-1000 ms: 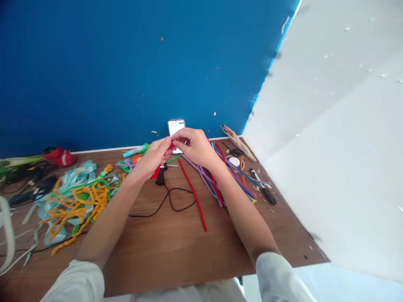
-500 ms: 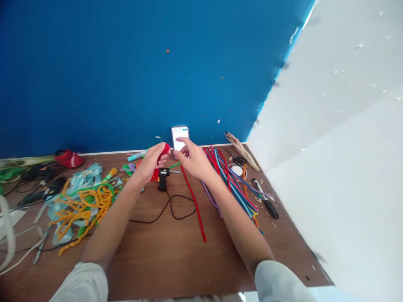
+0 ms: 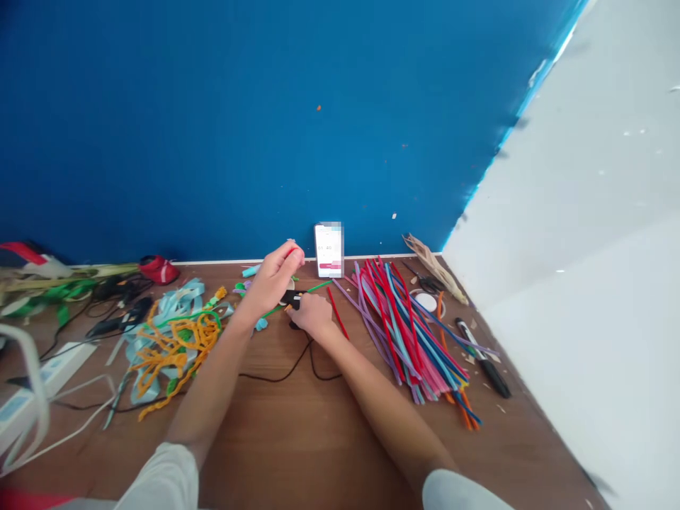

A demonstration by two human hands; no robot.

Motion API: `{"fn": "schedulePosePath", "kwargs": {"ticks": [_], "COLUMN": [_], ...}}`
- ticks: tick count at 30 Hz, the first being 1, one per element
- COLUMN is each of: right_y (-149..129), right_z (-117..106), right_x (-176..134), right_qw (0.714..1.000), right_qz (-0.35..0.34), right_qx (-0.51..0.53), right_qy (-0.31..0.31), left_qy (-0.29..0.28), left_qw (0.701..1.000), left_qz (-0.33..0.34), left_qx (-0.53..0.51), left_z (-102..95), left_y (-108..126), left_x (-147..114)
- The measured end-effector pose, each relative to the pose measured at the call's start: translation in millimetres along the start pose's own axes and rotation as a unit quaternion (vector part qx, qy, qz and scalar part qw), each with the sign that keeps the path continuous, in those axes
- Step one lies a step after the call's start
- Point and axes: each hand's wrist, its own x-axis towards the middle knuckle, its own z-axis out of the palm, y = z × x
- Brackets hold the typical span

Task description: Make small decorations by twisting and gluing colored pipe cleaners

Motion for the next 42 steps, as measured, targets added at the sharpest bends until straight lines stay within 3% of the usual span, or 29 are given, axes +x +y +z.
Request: {"fn": "schedulePosePath", "kwargs": {"ticks": [8,13,17,22,25,28,34,42], "right_y": [6,8,18,48,66,77,71,57], "right_z": [-5,-43,-82,-120,-132,-138,-141,-142], "right_x": [-10,-34,-57,-71,-72,-73,-91,-108], "right_qw": [0.999,0.997,0.986,0.952,0.914,0.875,0.808,0.824], "right_qz": [-0.024,-0.041,-0.066,-0.106,-0.112,-0.137,-0.187,-0.18], "right_qx": [0.03,0.031,0.048,0.165,0.21,0.28,0.393,0.413], "right_qy": [0.023,0.051,0.144,0.235,0.329,0.37,0.397,0.343], "left_qy": [-0.021,-0.039,-0.05,-0.024,-0.028,-0.045,-0.047,0.018], "left_qw": [0.999,0.999,0.999,0.999,0.999,0.998,0.994,0.995], "left_qz": [-0.017,-0.02,-0.018,-0.033,-0.045,-0.041,-0.03,-0.002], "left_qx": [-0.019,-0.002,0.011,0.001,0.007,0.032,0.094,0.097], "left_z": [-5.3,-14.4,-26.0,-27.5,-23.9,-22.1,-20.1,-7.5], "left_y": [14,35,55,60,54,50,51,47], "left_x": [-5,-19,-38,-44,-36,-31,-34,-35]}}
